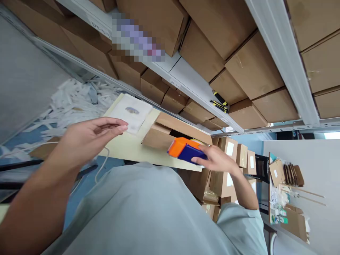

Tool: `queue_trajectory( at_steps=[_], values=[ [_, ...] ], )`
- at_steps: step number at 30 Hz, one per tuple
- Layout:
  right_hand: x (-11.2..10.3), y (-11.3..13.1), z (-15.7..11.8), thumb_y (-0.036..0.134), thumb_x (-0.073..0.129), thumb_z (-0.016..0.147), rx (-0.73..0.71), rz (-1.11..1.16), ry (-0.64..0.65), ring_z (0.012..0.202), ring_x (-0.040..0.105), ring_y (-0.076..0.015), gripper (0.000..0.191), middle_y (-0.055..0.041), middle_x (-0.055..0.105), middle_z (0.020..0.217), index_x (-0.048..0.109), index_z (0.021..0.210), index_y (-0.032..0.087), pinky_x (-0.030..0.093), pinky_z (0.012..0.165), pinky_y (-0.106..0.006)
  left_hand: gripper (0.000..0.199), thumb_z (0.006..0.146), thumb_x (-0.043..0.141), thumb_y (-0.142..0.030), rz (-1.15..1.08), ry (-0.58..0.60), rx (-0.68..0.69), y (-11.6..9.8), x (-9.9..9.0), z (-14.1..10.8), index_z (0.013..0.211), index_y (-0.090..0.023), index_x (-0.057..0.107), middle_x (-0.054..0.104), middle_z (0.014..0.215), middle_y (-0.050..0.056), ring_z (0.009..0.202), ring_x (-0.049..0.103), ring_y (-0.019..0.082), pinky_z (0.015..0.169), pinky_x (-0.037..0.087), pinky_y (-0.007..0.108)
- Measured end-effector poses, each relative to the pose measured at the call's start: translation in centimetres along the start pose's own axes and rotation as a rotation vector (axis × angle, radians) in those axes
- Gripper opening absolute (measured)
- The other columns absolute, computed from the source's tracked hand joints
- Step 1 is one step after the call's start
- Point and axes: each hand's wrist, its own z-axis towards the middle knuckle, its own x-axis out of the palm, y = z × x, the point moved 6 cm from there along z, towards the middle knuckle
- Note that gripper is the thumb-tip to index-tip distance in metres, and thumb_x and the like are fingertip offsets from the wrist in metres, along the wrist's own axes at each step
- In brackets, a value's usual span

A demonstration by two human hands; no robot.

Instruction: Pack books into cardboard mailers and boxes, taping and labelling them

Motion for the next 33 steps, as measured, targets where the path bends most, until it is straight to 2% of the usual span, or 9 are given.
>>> queue_trajectory(
  at_steps=[3, 5, 8, 11, 14, 18, 24, 30, 33],
  values=[
    [-2.4, -2.3, 0.8, 0.073, 0.069, 0.104, 0.082, 0.216, 0.099, 0.074, 0.068, -0.0189, 0.055, -0.0036, 0.077, 0.088, 0.073, 0.107, 0.018, 0.053, 0.067, -0.03, 0.037, 0.084, 0.085, -0.048, -0.071, 0.053, -0.041, 0.6, 0.7, 1.9, 0.104, -0.018, 0.075, 0.08, 0.109, 0.009, 0.108, 0.075, 0.029, 0.119, 0.058, 0.054],
    [-3.2, -3.8, 2.0, 0.076, 0.075, 0.099, 0.127, 0.325, 0.151, 0.078, 0.072, -0.0202, 0.058, -0.0042, 0.079, 0.089, 0.073, 0.106, 0.018, 0.058, 0.07, -0.031, 0.046, 0.082, 0.089, -0.045, -0.168, 0.089, -0.083, 1.4, 1.9, 2.9, 0.116, -0.018, 0.071, 0.077, 0.101, 0.005, 0.102, 0.076, 0.026, 0.118, 0.059, 0.055],
    [-3.3, -5.9, 3.9, 0.077, 0.082, 0.091, 0.206, 0.453, 0.216, 0.073, 0.072, -0.0193, 0.06, -0.0023, 0.077, 0.083, 0.071, 0.099, 0.019, 0.061, 0.07, -0.031, 0.064, 0.078, 0.094, -0.04, -0.318, 0.134, -0.178, 3.0, 3.7, 3.9, 0.13, -0.02, 0.062, 0.073, 0.093, 0.0, 0.104, 0.076, 0.025, 0.116, 0.061, 0.056],
    [-2.7, -7.6, 5.2, 0.078, 0.087, 0.084, 0.272, 0.536, 0.253, 0.068, 0.072, -0.0191, 0.062, -0.001, 0.076, 0.077, 0.069, 0.094, 0.02, 0.062, 0.07, -0.031, 0.066, 0.077, 0.096, -0.04, -0.362, 0.13, -0.257, 4.6, 4.4, 4.5, 0.128, -0.023, 0.058, 0.073, 0.093, 0.0, 0.111, 0.076, 0.027, 0.113, 0.063, 0.058],
    [-2.5, -8.8, 5.9, 0.077, 0.091, 0.08, 0.278, 0.545, 0.229, 0.07, 0.072, -0.0192, 0.063, -0.0001, 0.075, 0.076, 0.071, 0.095, 0.019, 0.061, 0.069, -0.03, 0.066, 0.079, 0.096, -0.042, -0.364, 0.123, -0.288, 5.7, 4.6, 5.0, 0.129, -0.025, 0.057, 0.074, 0.095, 0.001, 0.114, 0.076, 0.028, 0.113, 0.062, 0.059],
    [-2.8, -9.5, 6.4, 0.076, 0.091, 0.08, 0.26, 0.538, 0.192, 0.073, 0.07, -0.0184, 0.063, -0.0001, 0.075, 0.079, 0.075, 0.094, 0.017, 0.06, 0.072, -0.029, 0.067, 0.083, 0.094, -0.04, -0.387, 0.158, -0.301, 6.2, 4.9, 5.3, 0.134, -0.022, 0.055, 0.073, 0.097, 0.0, 0.111, 0.074, 0.024, 0.117, 0.059, 0.058],
    [-3.1, -10.1, 6.3, 0.074, 0.09, 0.084, 0.309, 0.58, 0.247, 0.074, 0.072, -0.0181, 0.061, -0.0027, 0.081, 0.09, 0.079, 0.104, 0.017, 0.062, 0.073, -0.03, 0.062, 0.09, 0.088, -0.037, -0.387, 0.184, -0.305, 6.4, 5.3, 5.4, 0.138, -0.021, 0.052, 0.072, 0.102, 0.002, 0.112, 0.073, 0.022, 0.12, 0.056, 0.058],
    [-2.5, -9.8, 7.0, 0.074, 0.091, 0.083, 0.274, 0.565, 0.249, 0.074, 0.07, -0.0171, 0.059, -0.0005, 0.075, 0.08, 0.075, 0.086, 0.018, 0.06, 0.071, -0.027, 0.062, 0.087, 0.091, -0.036, -0.381, 0.151, -0.312, 6.7, 5.2, 5.6, 0.133, -0.023, 0.053, 0.07, 0.099, 0.0, 0.113, 0.073, 0.024, 0.118, 0.059, 0.058],
    [-2.4, -9.7, 7.0, 0.075, 0.089, 0.085, 0.277, 0.571, 0.268, 0.071, 0.068, -0.0158, 0.06, 0.0001, 0.074, 0.078, 0.075, 0.085, 0.018, 0.059, 0.07, -0.026, 0.066, 0.084, 0.093, -0.04, -0.37, 0.146, -0.31, 6.9, 5.2, 5.5, 0.133, -0.024, 0.052, 0.069, 0.099, 0.0, 0.114, 0.074, 0.026, 0.116, 0.06, 0.059]
  ],
)
